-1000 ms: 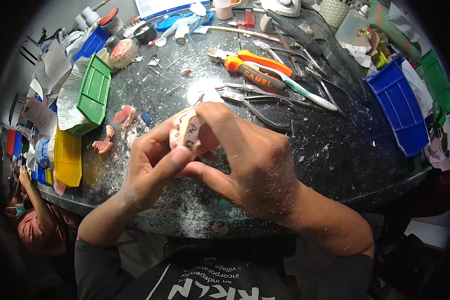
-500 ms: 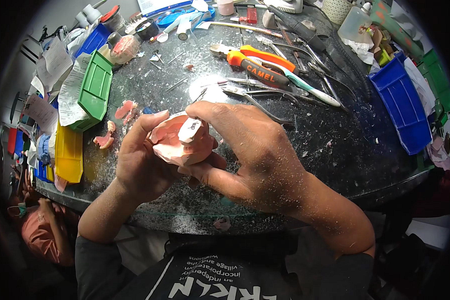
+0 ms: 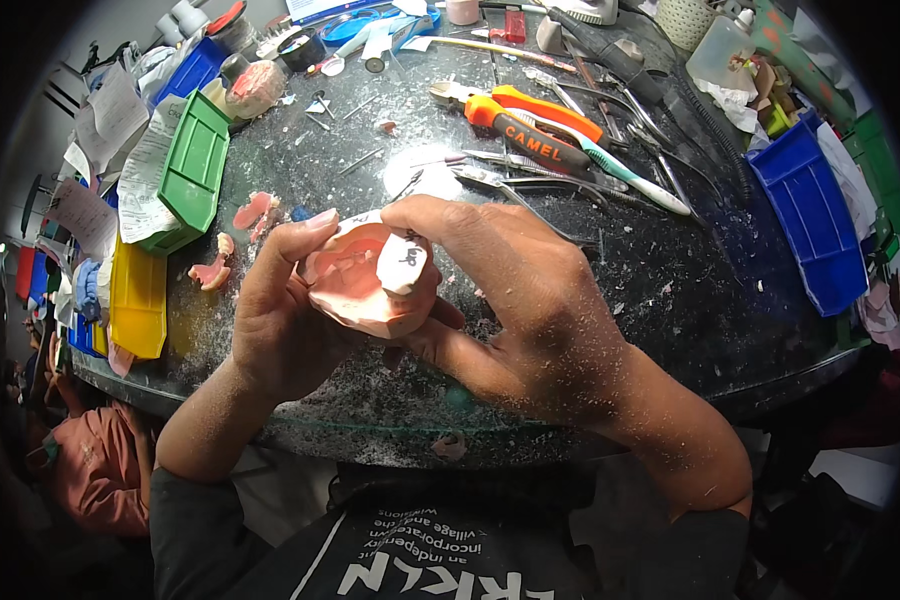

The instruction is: The person tests a denture on a dental cast, inserts a bit into a rotary tool, and grinds the denture using the rotary tool while brushing it and fitting it back onto the cast.

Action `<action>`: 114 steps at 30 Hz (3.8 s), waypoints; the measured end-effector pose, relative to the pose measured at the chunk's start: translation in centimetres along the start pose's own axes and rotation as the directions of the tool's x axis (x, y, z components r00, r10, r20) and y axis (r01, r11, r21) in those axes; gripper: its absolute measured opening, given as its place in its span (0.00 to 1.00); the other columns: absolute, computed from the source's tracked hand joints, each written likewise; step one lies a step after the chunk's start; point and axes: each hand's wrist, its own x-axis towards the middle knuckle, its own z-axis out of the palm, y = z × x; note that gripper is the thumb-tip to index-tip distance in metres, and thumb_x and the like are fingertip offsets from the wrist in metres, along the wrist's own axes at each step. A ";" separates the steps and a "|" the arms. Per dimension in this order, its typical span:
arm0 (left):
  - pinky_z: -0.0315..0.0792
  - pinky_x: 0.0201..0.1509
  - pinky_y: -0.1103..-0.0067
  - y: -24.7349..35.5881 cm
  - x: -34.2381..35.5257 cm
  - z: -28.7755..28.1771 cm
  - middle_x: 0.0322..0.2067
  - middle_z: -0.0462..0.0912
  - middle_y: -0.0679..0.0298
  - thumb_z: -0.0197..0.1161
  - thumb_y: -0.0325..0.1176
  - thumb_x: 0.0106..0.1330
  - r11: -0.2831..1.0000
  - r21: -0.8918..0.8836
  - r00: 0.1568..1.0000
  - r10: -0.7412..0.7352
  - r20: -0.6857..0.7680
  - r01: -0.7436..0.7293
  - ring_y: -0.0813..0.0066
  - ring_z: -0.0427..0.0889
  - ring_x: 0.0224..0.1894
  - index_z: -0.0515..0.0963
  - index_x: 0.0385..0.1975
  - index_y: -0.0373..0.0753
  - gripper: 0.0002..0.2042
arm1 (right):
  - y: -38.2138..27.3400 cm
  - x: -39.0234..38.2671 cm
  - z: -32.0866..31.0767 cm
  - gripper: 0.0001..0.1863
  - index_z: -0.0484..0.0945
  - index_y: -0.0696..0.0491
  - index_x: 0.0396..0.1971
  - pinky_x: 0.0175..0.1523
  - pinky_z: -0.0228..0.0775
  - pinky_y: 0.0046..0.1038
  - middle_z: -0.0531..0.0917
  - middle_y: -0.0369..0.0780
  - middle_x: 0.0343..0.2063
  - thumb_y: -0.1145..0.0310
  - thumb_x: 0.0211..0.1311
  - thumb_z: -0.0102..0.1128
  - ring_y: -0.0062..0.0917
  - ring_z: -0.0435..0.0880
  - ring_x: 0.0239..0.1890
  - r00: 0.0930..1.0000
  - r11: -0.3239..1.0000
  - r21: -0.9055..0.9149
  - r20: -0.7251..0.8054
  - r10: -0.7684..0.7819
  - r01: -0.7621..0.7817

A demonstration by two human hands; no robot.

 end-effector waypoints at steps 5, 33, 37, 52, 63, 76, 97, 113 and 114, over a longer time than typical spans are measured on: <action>0.78 0.40 0.69 0.4 -0.4 1.0 0.41 0.83 0.56 0.44 0.49 0.71 0.999 0.005 0.997 0.035 -0.075 -0.035 0.68 0.83 0.41 0.74 0.49 0.33 0.24 | -0.2 0.1 -0.1 0.31 0.73 0.57 0.52 0.51 0.73 0.38 0.82 0.47 0.45 0.71 0.45 0.74 0.42 0.83 0.46 1.000 0.999 0.030 0.008 0.016 -0.017; 0.65 0.65 0.74 -0.1 0.0 1.3 0.60 0.66 0.53 0.47 0.37 0.75 0.980 0.012 0.978 0.196 0.065 -0.197 0.70 0.70 0.61 0.50 0.69 0.31 0.28 | 0.3 -0.2 0.2 0.33 0.70 0.56 0.56 0.59 0.70 0.35 0.73 0.53 0.57 0.63 0.50 0.75 0.41 0.76 0.59 0.997 0.993 -0.088 0.009 0.081 -0.080; 0.63 0.66 0.74 -0.5 0.2 0.8 0.61 0.64 0.52 0.46 0.35 0.74 0.977 -0.014 0.974 0.214 0.068 -0.214 0.70 0.68 0.63 0.45 0.71 0.32 0.30 | 0.2 -0.1 -0.1 0.33 0.69 0.57 0.56 0.59 0.69 0.34 0.73 0.53 0.57 0.65 0.51 0.74 0.37 0.76 0.59 0.995 0.994 -0.021 0.014 0.104 -0.103; 0.62 0.68 0.70 0.4 -0.4 1.4 0.66 0.61 0.52 0.54 0.32 0.73 0.752 0.486 0.894 0.403 0.197 -0.445 0.67 0.66 0.66 0.44 0.71 0.30 0.33 | 0.8 -0.1 -0.3 0.40 0.59 0.57 0.66 0.68 0.60 0.39 0.64 0.56 0.64 0.70 0.54 0.68 0.45 0.67 0.66 0.999 0.969 0.245 -0.006 0.038 -0.036; 0.61 0.68 0.69 0.3 -0.2 1.1 0.65 0.64 0.49 0.58 0.45 0.69 0.717 0.540 0.890 0.425 0.164 -0.441 0.66 0.65 0.66 0.50 0.69 0.27 0.38 | 0.4 -0.3 -0.2 0.41 0.57 0.59 0.67 0.68 0.61 0.39 0.65 0.55 0.64 0.61 0.58 0.67 0.42 0.67 0.66 0.987 0.918 0.364 0.039 0.154 -0.158; 0.59 0.69 0.69 -0.1 -0.2 1.3 0.65 0.64 0.48 0.58 0.47 0.70 0.738 0.502 0.886 0.437 0.156 -0.452 0.67 0.64 0.66 0.49 0.70 0.27 0.39 | 0.6 -0.3 -0.1 0.42 0.55 0.59 0.67 0.68 0.62 0.39 0.65 0.56 0.63 0.58 0.60 0.66 0.42 0.67 0.66 0.986 0.923 0.349 0.061 0.153 -0.165; 0.70 0.60 0.78 -0.9 -0.2 1.0 0.56 0.66 0.54 0.56 0.32 0.72 0.705 0.513 0.862 0.482 0.159 -0.489 0.72 0.73 0.58 0.54 0.69 0.29 0.30 | 0.0 -1.1 0.8 0.39 0.56 0.60 0.67 0.64 0.65 0.35 0.71 0.57 0.59 0.62 0.61 0.66 0.41 0.72 0.63 0.970 0.883 0.403 0.062 0.236 -0.240; 0.72 0.56 0.78 -1.0 -0.1 0.8 0.54 0.71 0.55 0.58 0.34 0.71 0.541 0.662 0.814 0.550 0.188 -0.519 0.73 0.76 0.54 0.59 0.67 0.29 0.28 | 0.4 -1.0 0.7 0.38 0.57 0.62 0.66 0.63 0.66 0.35 0.72 0.57 0.58 0.62 0.62 0.65 0.41 0.74 0.62 0.975 0.885 0.409 0.079 0.208 -0.222; 0.72 0.56 0.78 -0.8 0.0 0.9 0.53 0.71 0.54 0.58 0.34 0.71 0.613 0.615 0.836 0.529 0.146 -0.496 0.72 0.76 0.53 0.59 0.66 0.29 0.28 | 0.5 -1.0 0.7 0.38 0.57 0.61 0.66 0.62 0.66 0.34 0.73 0.57 0.57 0.62 0.62 0.65 0.40 0.75 0.60 0.976 0.894 0.392 0.071 0.206 -0.218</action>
